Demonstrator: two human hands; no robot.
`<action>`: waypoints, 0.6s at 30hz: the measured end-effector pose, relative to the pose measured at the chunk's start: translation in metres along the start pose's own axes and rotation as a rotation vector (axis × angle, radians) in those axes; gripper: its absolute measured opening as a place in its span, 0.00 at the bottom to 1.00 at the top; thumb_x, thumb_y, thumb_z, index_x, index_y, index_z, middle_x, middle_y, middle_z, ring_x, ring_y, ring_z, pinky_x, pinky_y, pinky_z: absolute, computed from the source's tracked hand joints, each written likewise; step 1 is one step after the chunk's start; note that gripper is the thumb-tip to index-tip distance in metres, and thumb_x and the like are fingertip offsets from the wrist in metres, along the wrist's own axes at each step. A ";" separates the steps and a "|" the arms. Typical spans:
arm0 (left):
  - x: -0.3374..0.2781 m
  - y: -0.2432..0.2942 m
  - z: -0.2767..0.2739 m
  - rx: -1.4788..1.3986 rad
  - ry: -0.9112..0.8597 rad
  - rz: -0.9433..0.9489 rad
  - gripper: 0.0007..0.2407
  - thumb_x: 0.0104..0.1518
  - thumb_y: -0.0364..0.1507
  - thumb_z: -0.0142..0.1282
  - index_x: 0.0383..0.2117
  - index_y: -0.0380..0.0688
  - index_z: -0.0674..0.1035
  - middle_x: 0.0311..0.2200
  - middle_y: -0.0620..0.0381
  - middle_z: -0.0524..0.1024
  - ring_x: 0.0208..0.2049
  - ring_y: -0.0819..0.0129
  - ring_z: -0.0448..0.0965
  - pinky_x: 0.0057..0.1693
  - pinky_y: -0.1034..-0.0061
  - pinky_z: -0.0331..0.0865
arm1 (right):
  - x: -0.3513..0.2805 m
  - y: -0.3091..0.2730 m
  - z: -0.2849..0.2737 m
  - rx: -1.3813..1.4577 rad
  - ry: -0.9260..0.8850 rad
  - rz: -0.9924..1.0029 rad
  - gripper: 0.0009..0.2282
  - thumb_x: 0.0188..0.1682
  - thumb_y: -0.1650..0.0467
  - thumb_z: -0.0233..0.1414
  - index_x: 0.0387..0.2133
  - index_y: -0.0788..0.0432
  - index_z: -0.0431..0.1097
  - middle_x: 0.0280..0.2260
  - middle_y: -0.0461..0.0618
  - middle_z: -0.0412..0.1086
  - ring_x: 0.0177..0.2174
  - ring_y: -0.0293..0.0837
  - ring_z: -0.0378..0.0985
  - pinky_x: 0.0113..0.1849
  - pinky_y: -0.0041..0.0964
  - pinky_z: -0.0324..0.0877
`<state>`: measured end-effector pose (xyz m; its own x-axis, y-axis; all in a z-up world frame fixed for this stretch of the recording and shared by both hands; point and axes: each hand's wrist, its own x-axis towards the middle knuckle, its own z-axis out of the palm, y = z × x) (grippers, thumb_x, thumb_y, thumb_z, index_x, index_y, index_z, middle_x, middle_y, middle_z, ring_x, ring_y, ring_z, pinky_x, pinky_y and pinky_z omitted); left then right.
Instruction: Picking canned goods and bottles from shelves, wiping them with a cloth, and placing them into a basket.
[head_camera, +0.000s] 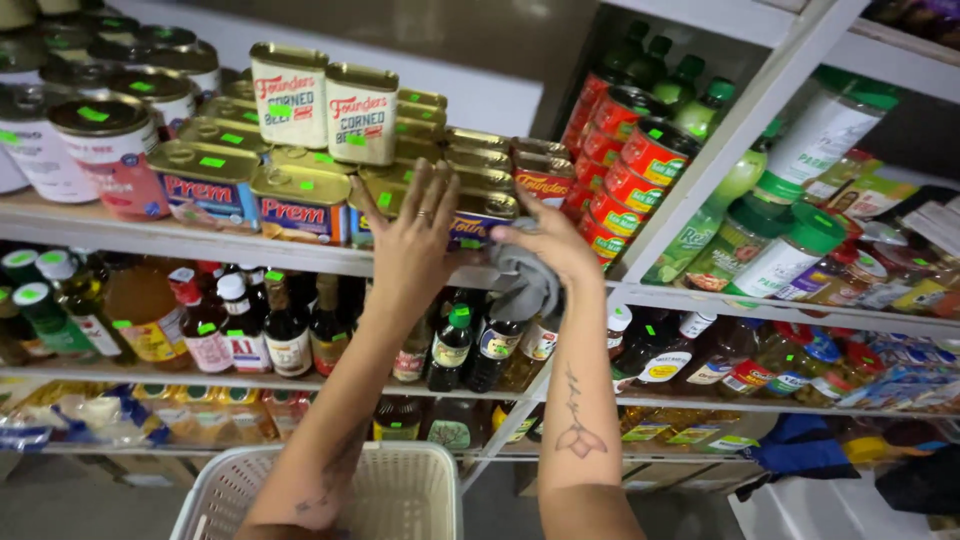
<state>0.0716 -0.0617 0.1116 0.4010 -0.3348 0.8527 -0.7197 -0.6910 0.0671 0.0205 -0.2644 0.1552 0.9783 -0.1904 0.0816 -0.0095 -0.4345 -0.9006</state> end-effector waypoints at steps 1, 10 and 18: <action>0.000 -0.002 0.009 -0.003 0.005 0.006 0.42 0.37 0.55 0.68 0.63 0.50 0.73 0.63 0.53 0.72 0.69 0.54 0.62 0.65 0.22 0.31 | -0.003 0.007 0.005 -0.001 0.008 -0.004 0.49 0.36 0.60 0.62 0.72 0.58 0.42 0.30 0.62 0.77 0.19 0.37 0.75 0.19 0.21 0.69; 0.019 0.012 0.026 -0.057 -0.051 0.144 0.39 0.40 0.53 0.67 0.60 0.47 0.75 0.56 0.54 0.78 0.68 0.60 0.64 0.64 0.18 0.23 | 0.004 0.018 -0.016 -0.076 0.180 -0.260 0.29 0.42 0.67 0.66 0.59 0.59 0.68 0.60 0.61 0.66 0.62 0.60 0.62 0.62 0.52 0.56; 0.029 0.021 0.048 0.101 0.100 0.233 0.18 0.41 0.38 0.68 0.42 0.65 0.85 0.45 0.71 0.84 0.61 0.67 0.75 0.68 0.22 0.25 | 0.046 0.026 -0.024 -0.861 0.266 0.145 0.30 0.49 0.58 0.49 0.67 0.45 0.56 0.66 0.52 0.56 0.55 0.67 0.70 0.57 0.63 0.65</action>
<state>0.0953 -0.1169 0.1123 0.1699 -0.4306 0.8864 -0.7239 -0.6649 -0.1842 0.0607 -0.3058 0.1455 0.8766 -0.4445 0.1844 -0.3839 -0.8770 -0.2890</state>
